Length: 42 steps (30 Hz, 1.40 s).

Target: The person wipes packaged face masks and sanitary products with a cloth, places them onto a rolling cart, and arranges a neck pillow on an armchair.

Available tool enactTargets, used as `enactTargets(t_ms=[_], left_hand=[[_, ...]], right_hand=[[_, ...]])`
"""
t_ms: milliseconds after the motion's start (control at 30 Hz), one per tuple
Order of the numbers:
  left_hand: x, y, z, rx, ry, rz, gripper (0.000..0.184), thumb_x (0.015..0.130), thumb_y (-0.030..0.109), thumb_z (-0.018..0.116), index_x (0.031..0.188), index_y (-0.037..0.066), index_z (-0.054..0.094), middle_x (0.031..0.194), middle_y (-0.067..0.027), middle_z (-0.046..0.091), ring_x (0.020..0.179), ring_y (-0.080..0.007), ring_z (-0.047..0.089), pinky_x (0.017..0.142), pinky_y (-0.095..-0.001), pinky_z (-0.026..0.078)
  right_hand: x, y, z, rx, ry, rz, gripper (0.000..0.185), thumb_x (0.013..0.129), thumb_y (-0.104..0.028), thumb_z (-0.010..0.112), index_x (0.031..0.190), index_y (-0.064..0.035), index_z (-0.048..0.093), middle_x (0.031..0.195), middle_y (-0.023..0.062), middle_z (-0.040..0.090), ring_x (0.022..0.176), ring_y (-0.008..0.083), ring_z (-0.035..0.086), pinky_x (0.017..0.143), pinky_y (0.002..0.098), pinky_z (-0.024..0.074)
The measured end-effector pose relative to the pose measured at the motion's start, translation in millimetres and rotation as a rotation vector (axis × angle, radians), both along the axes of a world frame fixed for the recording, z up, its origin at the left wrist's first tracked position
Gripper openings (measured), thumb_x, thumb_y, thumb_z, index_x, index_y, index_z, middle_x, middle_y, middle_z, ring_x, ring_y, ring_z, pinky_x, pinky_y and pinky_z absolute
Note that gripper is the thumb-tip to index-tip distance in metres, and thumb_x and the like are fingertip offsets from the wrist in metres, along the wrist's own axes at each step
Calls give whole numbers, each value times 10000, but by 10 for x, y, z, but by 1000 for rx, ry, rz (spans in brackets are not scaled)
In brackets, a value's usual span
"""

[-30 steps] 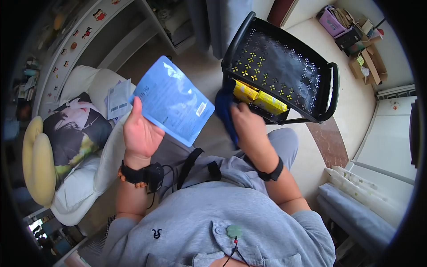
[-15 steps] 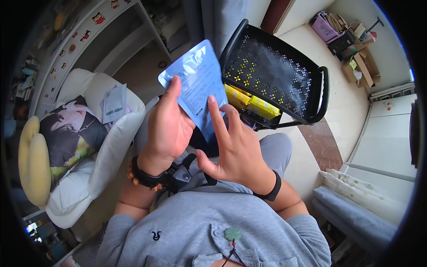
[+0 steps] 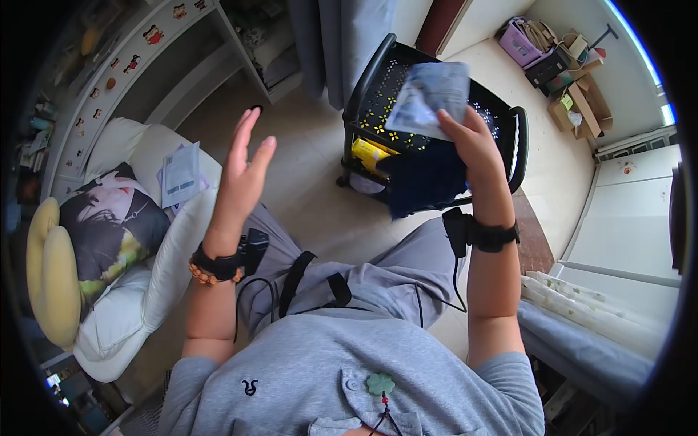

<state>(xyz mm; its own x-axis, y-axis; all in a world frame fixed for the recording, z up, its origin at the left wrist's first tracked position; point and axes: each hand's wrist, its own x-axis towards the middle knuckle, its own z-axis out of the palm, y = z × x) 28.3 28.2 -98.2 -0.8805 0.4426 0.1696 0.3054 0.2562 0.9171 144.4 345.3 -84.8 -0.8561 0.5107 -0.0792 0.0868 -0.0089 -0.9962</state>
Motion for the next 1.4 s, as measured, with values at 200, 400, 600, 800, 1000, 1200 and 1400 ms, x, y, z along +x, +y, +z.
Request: enactTargets(t_ms=[200,400,600,800,1000,1200,1400], left_hand=[[-533,-773,-103,-586,345,199,478,887,320,594,1298,95,502,1427,-163,388,1369,-320,279,1106,-484,198],[-1002,-1623,-212,-721,-63,172,529,879,355,610,1270,15,506,1249,-181,532,1171,-262,500,987,-348,376],[-1023,-1551,119,-359,-272,137,481,900,309,607,1257,0,517,1155,-103,574,1073,-155,524,935,-258,391],[-1377,-2058,237,-429,-61,236,522,871,305,643,1258,-18,511,1174,-125,586,1073,-190,541,942,-270,397],[-2038,-2783,-627,-821,-203,333,641,750,346,723,1194,-74,531,1064,-185,633,935,-251,606,838,-332,468],[-1748,-2380,-630,-813,-422,312,652,688,325,790,1156,-48,532,912,-126,642,769,-192,593,636,-301,468],[-1948,-2471,-851,-1156,-246,350,950,533,305,897,1256,-115,446,1188,-260,583,1087,-319,594,908,-339,477]], right_hand=[[-302,-11,-18,160,-397,152,528,888,-424,621,1126,44,569,903,49,643,796,113,587,689,258,489],[-132,-257,195,888,-365,198,615,824,-399,638,1169,96,515,1037,277,609,979,353,595,826,378,486],[-168,-405,135,1083,-544,111,548,797,-339,656,1289,-136,525,1079,246,549,976,396,606,825,423,504],[181,-669,505,901,-198,63,564,773,-319,714,1232,-51,526,970,184,562,871,316,590,784,380,482],[607,-903,564,630,-38,380,505,646,-18,739,1084,-25,488,1005,139,517,935,297,532,852,335,437],[639,-1111,336,559,-156,452,538,643,51,701,1125,-43,482,1004,134,510,937,294,539,852,339,450],[669,-1226,139,812,-233,479,572,696,20,675,1229,-38,476,1091,191,536,1007,386,550,869,394,460]])
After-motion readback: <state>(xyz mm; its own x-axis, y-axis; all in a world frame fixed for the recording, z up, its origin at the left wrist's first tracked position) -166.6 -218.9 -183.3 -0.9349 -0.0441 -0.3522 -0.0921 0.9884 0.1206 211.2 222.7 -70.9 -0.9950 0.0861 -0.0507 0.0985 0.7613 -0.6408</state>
